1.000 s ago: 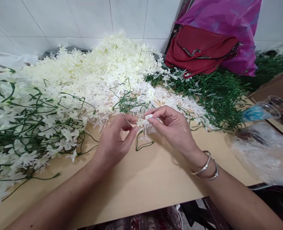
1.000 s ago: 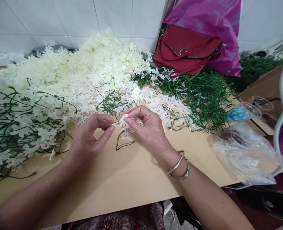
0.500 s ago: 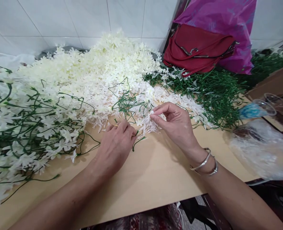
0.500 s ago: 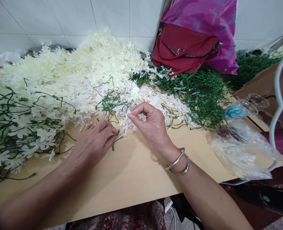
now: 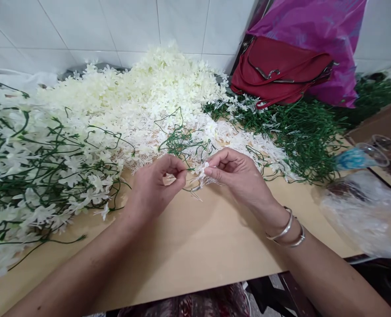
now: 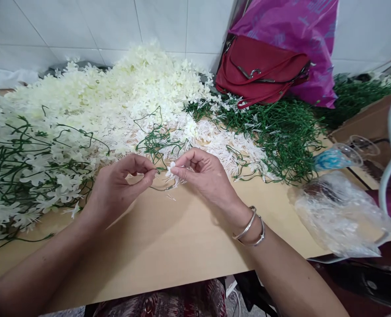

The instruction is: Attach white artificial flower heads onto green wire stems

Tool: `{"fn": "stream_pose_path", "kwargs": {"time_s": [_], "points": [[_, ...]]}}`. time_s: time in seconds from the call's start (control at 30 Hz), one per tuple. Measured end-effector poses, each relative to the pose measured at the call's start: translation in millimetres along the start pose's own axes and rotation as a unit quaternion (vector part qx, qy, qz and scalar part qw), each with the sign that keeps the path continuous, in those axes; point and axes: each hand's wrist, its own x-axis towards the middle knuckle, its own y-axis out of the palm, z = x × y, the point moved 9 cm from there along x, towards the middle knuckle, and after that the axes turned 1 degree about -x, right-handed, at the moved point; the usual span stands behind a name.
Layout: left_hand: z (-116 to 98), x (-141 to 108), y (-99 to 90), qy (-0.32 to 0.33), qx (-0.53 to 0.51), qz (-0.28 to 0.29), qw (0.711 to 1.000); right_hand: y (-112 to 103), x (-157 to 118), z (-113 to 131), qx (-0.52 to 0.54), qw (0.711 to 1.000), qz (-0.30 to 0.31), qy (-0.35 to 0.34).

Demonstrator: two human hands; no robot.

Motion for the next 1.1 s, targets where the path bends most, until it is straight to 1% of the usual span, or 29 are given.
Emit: {"fn": "stream_pose_path", "kwargs": {"time_s": [0.07,0.13,0.27,0.57,0.67,0.77,0.93,1.1], "points": [[6.4,-0.8,5.7,-0.042,-0.083,0.01,0.996,-0.2,0.3,-3.5,0.028,1.0,0.006,0.014],[11.3,-1.9,11.9,-0.07,-0.146,0.021,0.987,0.4,0.2,-5.9,0.041,0.999,0.014,0.026],[16.3,-3.1,16.4,-0.097,-0.203,0.024,0.974,1.3,-0.3,-6.3,0.038,0.999,0.015,0.033],[9.9,-4.0,18.6,-0.094,-0.204,0.04,0.974,3.2,-0.7,-10.4,0.052,0.997,0.027,0.05],[8.7,-3.4,19.2,-0.1,-0.217,0.045,0.97,-0.4,-0.2,-9.9,0.054,0.997,0.013,0.054],[8.6,-3.0,19.3,-0.106,-0.22,0.049,0.968,-2.2,0.4,-7.3,0.042,0.998,0.003,0.05],[6.2,-3.0,20.2,-0.087,-0.195,0.05,0.976,2.9,-0.5,-6.9,0.011,0.999,0.017,0.041],[8.2,-5.3,27.2,-0.089,-0.21,0.059,0.972,1.7,-0.1,-10.1,-0.001,0.999,0.024,0.036]]}}
